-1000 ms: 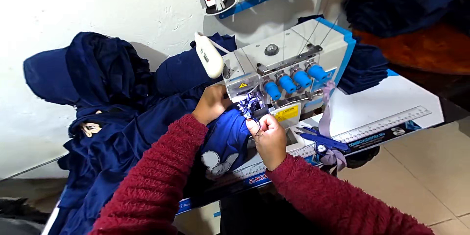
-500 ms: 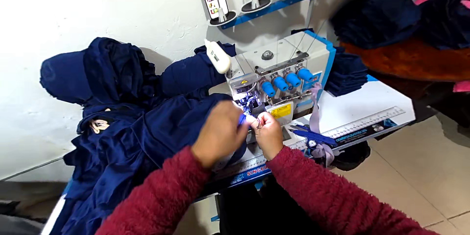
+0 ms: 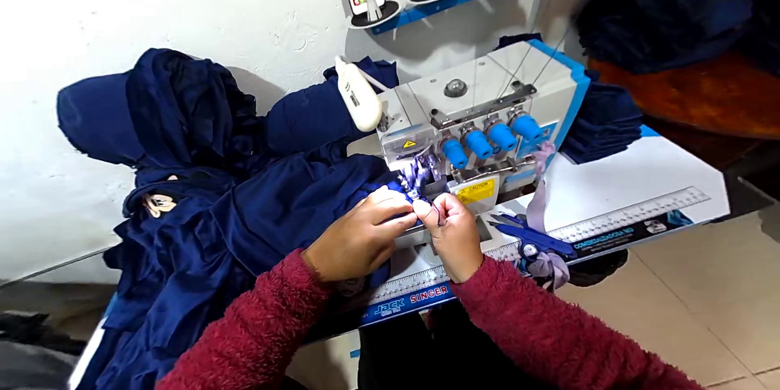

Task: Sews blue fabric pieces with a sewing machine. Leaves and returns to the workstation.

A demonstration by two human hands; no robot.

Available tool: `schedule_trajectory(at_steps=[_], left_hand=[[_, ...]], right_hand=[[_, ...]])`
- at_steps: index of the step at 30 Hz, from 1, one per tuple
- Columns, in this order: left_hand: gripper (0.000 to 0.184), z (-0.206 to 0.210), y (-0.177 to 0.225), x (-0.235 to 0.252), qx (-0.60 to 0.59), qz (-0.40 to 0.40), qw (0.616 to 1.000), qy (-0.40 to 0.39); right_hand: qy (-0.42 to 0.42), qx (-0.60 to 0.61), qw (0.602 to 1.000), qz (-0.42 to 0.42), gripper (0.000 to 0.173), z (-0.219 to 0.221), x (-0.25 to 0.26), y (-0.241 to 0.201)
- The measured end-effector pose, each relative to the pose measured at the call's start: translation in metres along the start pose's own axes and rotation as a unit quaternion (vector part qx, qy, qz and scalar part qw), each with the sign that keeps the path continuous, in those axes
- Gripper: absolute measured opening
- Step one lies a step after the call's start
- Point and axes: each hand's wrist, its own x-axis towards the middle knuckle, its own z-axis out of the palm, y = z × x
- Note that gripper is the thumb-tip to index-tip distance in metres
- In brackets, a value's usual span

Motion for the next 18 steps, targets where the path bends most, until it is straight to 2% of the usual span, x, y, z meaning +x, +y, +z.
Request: schedule_trajectory(at_steps=[5,11,14,16,18], left_hand=[[0.033,0.0,-0.008,0.001,-0.021,-0.008,1.0,0.011],[0.035,-0.004,-0.02,0.006,-0.035,-0.008,0.999,0.01],[0.036,-0.005,-0.025,0.008,-0.032,-0.018,0.999,0.006],[0.036,-0.007,-0.026,0.01,-0.024,-0.04,0.999,-0.001],[0.035,-0.008,-0.029,0.013,-0.024,-0.059,0.998,-0.006]], right_hand=[[-0.01,0.044,0.998,0.043,0.03,-0.001,-0.006,-0.005],[-0.046,0.043,0.995,0.079,0.028,-0.009,-0.008,-0.005],[-0.084,-0.083,0.992,-0.034,0.028,-0.026,-0.005,0.002],[-0.12,-0.222,0.962,-0.103,0.039,-0.045,-0.001,0.002],[-0.157,-0.357,0.914,-0.108,0.04,-0.064,0.003,-0.006]])
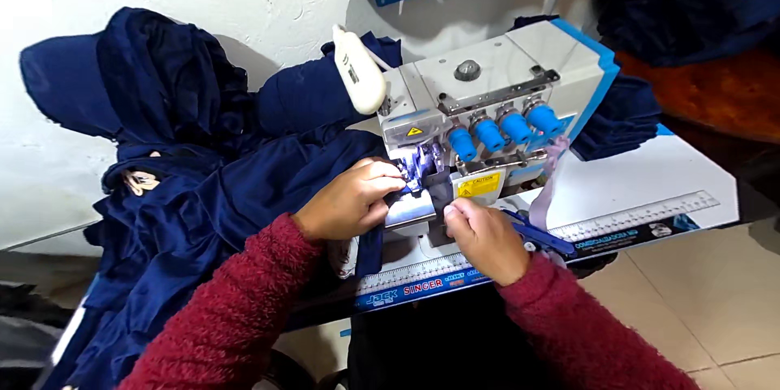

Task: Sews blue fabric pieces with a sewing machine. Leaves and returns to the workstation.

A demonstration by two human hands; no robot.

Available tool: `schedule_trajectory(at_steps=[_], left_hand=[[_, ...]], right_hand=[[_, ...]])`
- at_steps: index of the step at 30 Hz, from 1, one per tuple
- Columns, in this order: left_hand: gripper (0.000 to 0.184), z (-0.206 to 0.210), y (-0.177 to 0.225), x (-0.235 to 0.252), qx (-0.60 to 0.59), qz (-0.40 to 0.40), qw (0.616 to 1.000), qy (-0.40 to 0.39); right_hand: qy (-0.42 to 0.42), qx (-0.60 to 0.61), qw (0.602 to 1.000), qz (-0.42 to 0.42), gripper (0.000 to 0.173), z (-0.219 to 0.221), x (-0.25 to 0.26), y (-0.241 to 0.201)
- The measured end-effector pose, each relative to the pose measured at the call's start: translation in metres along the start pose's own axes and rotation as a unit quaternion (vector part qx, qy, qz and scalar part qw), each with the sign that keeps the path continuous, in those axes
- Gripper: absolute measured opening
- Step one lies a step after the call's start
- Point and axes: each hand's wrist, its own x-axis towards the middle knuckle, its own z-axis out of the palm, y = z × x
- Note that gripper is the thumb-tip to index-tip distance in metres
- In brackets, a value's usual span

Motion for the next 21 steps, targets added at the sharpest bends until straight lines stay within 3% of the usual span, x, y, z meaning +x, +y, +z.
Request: schedule_trajectory(at_steps=[3,5,9,14,17,21], left_hand=[[0.035,0.001,-0.01,0.001,-0.001,-0.006,1.0,0.006],[0.035,0.001,-0.012,0.002,0.01,-0.034,0.999,0.008],[0.029,-0.001,-0.019,0.006,0.006,-0.076,0.997,0.028],[0.022,-0.003,-0.028,0.018,0.04,-0.073,0.996,0.034],[0.02,-0.004,-0.028,0.024,0.084,-0.08,0.993,0.031],[0.022,-0.007,-0.027,0.018,0.167,-0.112,0.979,0.014]], right_hand=[[-0.067,-0.108,0.992,0.003,0.027,-0.026,-0.002,0.01],[-0.022,-0.12,0.992,-0.042,0.021,-0.038,-0.006,0.021],[0.099,-0.122,0.985,-0.067,0.021,-0.056,-0.014,0.041],[0.05,-0.177,0.983,-0.017,0.043,-0.041,-0.036,0.074],[0.057,-0.206,0.977,-0.004,0.039,-0.036,-0.042,0.077],[0.057,-0.134,0.989,-0.013,0.039,-0.046,-0.044,0.066]])
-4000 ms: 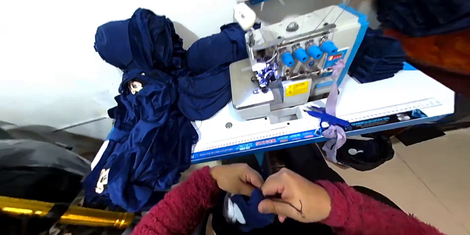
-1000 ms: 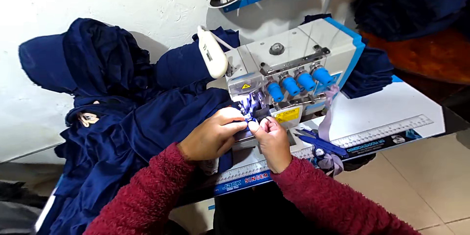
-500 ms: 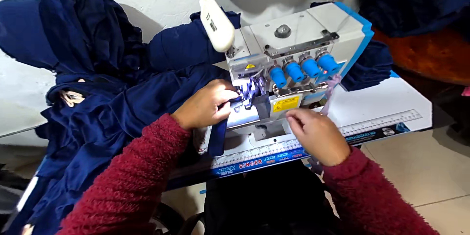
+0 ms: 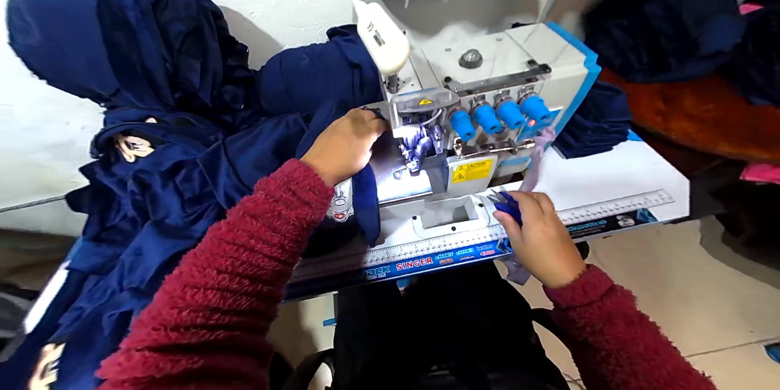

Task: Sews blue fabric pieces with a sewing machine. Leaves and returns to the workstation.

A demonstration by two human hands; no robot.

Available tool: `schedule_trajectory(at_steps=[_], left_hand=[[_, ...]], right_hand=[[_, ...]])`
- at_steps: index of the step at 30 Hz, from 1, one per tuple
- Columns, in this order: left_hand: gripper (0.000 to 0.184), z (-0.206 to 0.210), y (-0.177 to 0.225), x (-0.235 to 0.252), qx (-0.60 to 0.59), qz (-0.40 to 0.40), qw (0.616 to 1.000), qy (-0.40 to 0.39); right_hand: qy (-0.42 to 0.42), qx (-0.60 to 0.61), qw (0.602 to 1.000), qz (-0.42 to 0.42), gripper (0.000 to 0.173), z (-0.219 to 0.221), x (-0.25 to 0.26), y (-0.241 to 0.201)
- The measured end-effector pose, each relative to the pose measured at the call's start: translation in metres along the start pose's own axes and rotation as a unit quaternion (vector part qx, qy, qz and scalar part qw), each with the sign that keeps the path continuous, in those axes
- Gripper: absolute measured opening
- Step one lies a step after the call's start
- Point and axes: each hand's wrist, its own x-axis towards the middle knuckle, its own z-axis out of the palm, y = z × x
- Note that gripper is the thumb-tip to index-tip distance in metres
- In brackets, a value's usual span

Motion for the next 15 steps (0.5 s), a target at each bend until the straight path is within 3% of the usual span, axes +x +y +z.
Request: schedule_trajectory(at_steps=[3,4,5,8,10,12,15], left_hand=[[0.017,-0.006,0.002,-0.016,0.06,-0.024,0.998,-0.009],[0.017,-0.01,0.005,-0.022,0.073,-0.032,0.997,0.0],[0.018,-0.014,0.008,-0.027,0.078,-0.036,0.996,0.013],[0.022,-0.026,0.018,-0.034,0.1,-0.025,0.993,0.052],[0.022,-0.035,0.026,-0.031,0.114,-0.009,0.991,0.069],[0.021,-0.044,0.033,-0.027,0.124,0.0,0.99,0.06],[0.021,-0.049,0.042,-0.026,0.132,-0.001,0.991,0.031]], right_hand=[[-0.045,0.161,0.986,0.021,0.041,-0.011,-0.005,-0.026],[-0.095,0.262,0.959,0.045,0.037,-0.015,-0.005,-0.039],[-0.162,0.382,0.906,0.08,0.033,-0.018,-0.003,-0.055],[-0.336,0.639,0.664,0.194,0.036,-0.023,0.023,-0.104],[-0.376,0.682,0.577,0.246,0.042,-0.015,0.051,-0.13],[-0.384,0.696,0.542,0.273,0.046,-0.003,0.076,-0.148],[-0.38,0.704,0.527,0.286,0.045,0.007,0.094,-0.163]])
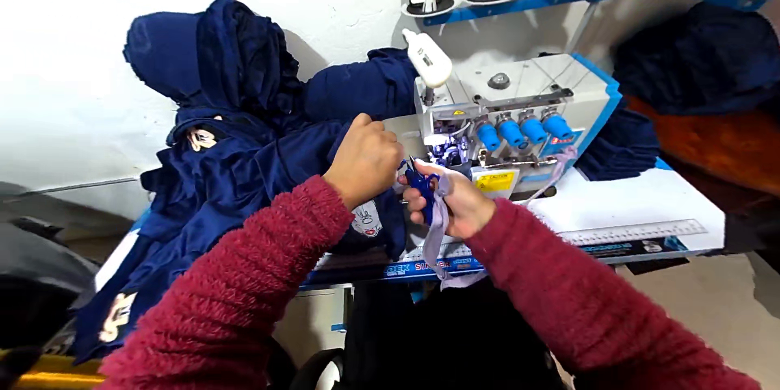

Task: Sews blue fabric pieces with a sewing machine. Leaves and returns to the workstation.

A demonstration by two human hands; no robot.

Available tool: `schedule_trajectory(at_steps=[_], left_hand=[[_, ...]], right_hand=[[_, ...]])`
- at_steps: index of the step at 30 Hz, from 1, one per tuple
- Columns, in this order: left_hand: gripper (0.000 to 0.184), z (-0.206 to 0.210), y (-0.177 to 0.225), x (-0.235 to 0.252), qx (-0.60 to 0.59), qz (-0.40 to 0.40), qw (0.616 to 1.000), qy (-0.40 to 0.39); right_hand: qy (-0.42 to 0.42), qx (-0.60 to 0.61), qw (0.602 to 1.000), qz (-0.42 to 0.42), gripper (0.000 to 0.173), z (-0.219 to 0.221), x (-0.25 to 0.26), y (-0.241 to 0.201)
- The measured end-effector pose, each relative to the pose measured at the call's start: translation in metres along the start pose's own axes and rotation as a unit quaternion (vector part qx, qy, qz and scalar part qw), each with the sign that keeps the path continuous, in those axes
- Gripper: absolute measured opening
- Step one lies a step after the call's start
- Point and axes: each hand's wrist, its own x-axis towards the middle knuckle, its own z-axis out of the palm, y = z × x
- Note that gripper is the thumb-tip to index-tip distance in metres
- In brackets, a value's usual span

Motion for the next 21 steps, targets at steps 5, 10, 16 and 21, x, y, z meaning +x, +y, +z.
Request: schedule_trajectory(at_steps=[5,10,16,21], left_hand=[[0.023,0.002,0.006,-0.007,0.009,-0.019,1.0,-0.01],[0.018,0.001,0.043,-0.057,-0.075,-0.076,0.991,0.086],[0.023,0.061,0.1,-0.156,-0.141,-0.168,0.966,0.136],[0.024,0.058,0.104,-0.17,-0.167,-0.175,0.96,0.142]], right_hand=[[0.013,-0.058,0.998,-0.032,0.039,0.002,-0.014,0.012],[0.059,-0.36,0.91,-0.197,0.04,-0.058,-0.072,0.045],[0.244,-0.783,0.501,-0.276,0.04,-0.176,-0.105,0.045],[0.303,-0.764,0.499,-0.275,0.036,-0.169,-0.108,0.032]])
